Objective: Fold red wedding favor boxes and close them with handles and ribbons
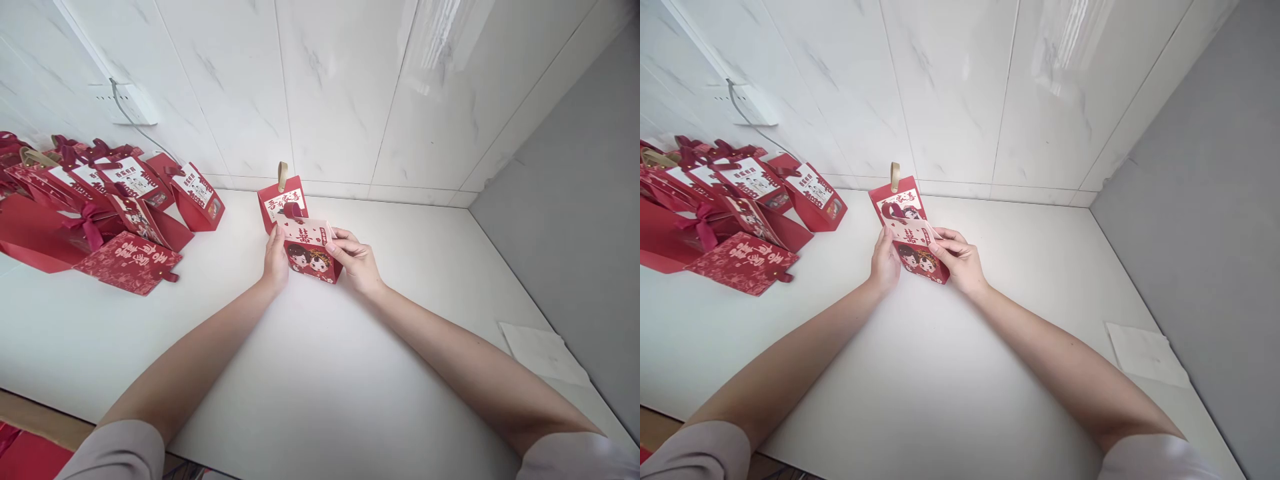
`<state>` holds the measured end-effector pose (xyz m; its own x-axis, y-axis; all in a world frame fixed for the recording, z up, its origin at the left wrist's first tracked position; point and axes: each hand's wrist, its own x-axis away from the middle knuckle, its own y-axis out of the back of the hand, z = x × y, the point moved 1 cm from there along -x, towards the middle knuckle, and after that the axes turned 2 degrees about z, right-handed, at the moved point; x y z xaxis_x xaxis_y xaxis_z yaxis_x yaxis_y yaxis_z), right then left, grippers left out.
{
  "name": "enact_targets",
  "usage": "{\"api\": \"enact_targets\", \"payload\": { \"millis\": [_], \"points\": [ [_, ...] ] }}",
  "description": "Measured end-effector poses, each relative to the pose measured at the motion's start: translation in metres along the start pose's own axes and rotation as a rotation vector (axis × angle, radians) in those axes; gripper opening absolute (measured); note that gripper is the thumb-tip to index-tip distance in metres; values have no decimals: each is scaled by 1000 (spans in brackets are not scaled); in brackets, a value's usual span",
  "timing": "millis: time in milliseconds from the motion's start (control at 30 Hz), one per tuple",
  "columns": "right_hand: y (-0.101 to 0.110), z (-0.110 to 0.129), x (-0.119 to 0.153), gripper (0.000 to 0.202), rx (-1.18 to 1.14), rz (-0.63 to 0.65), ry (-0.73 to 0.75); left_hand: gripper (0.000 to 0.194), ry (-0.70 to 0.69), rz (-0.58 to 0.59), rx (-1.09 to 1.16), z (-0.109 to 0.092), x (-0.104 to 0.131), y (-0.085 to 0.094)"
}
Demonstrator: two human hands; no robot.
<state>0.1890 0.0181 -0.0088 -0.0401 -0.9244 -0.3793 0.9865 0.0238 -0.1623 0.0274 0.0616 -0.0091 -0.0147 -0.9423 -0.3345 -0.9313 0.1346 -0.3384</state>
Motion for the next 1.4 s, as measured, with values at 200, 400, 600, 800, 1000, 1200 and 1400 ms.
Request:
{"api": "enact_targets", "payload": {
  "millis": [200, 400, 600, 800, 1000, 1200, 1400],
  "points": [
    [3, 0, 3, 26, 119, -1, 107, 33, 37, 4, 91, -1, -8, 4],
    [10, -9, 0, 31, 229, -50, 143, 44, 171, -13, 156, -7, -10, 0],
    [12, -13, -6, 26, 135, -108, 118, 45, 223, 37, 164, -3, -9, 0],
    [7, -1, 6, 26, 348, -81, 313, 50, 257, 101, 99, -9, -10, 2],
    [3, 2, 13, 31, 545, -96, 514, 50, 281, 87, 81, -11, -9, 1],
    [10, 1, 7, 36, 677, -126, 566, 42, 275, 76, 93, -11, -6, -3],
    [13, 4, 5, 31, 779, -101, 678, 46, 297, 98, 69, -14, -4, -4]
  ]
}}
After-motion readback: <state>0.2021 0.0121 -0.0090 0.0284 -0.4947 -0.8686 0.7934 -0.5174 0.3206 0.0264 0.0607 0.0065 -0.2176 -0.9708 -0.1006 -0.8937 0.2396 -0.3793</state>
